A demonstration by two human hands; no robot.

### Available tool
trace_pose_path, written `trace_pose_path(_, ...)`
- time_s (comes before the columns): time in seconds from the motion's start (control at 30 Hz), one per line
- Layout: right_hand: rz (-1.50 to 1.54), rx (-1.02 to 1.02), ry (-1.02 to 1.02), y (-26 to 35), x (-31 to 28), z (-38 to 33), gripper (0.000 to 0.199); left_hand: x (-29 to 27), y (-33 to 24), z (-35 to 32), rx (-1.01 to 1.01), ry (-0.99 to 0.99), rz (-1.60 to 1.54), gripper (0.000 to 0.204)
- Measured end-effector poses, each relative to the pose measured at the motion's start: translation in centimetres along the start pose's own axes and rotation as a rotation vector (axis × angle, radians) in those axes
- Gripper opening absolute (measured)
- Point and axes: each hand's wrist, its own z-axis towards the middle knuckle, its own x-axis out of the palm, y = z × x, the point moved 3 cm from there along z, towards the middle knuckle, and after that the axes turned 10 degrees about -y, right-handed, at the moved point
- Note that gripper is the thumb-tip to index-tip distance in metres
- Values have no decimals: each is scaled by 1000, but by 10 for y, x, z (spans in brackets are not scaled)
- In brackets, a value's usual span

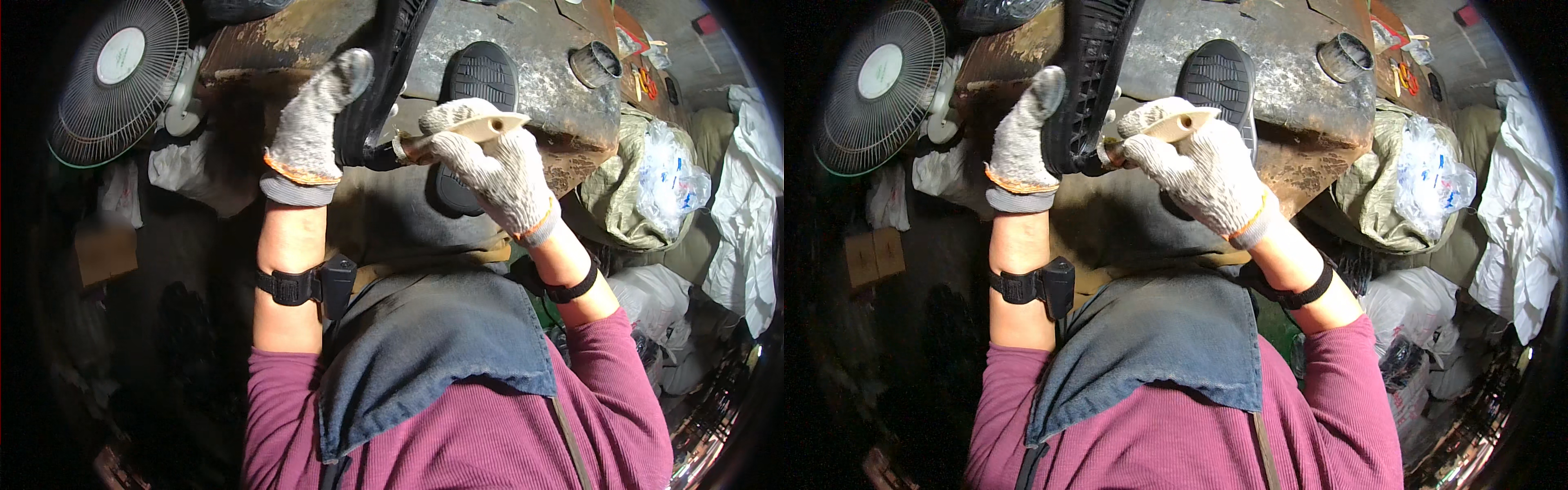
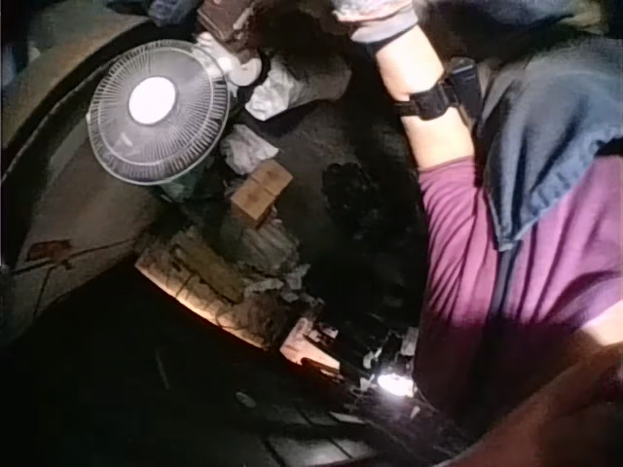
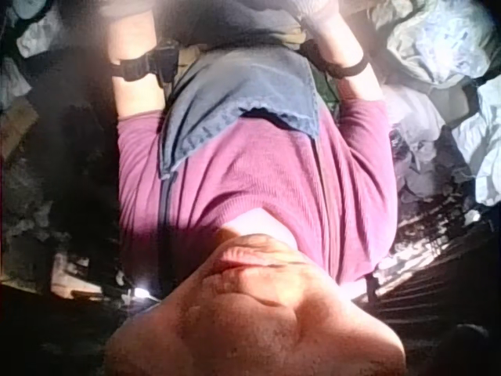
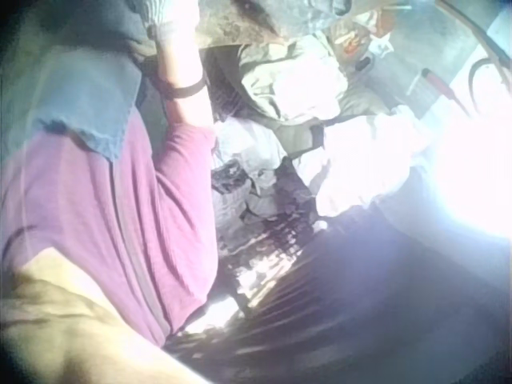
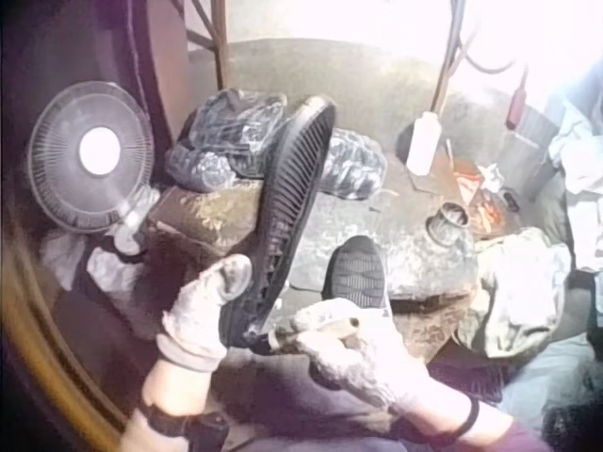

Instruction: Applying a liquid glue or primer to shoe soles using a brush in a manufacturing setting.

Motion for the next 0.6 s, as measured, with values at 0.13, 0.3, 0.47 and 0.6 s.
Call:
trace_pose_path(0.13,-373,-168,18,10,20,12,24,-17,4,-29,903,24,906,29)
trace_pose_path(0.3,-175,53,-193,-65,-50,49,28,16,17,-57,892,178,1370,15)
trace_pose_path(0.47,-423,-53,-249,-64,-22,72,39,-45,85,-102,904,54,710,30)
trace_pose_path(0.6,177,-67,-60,-76,50,77,42,-147,65,-223,-88,-425,196,62)
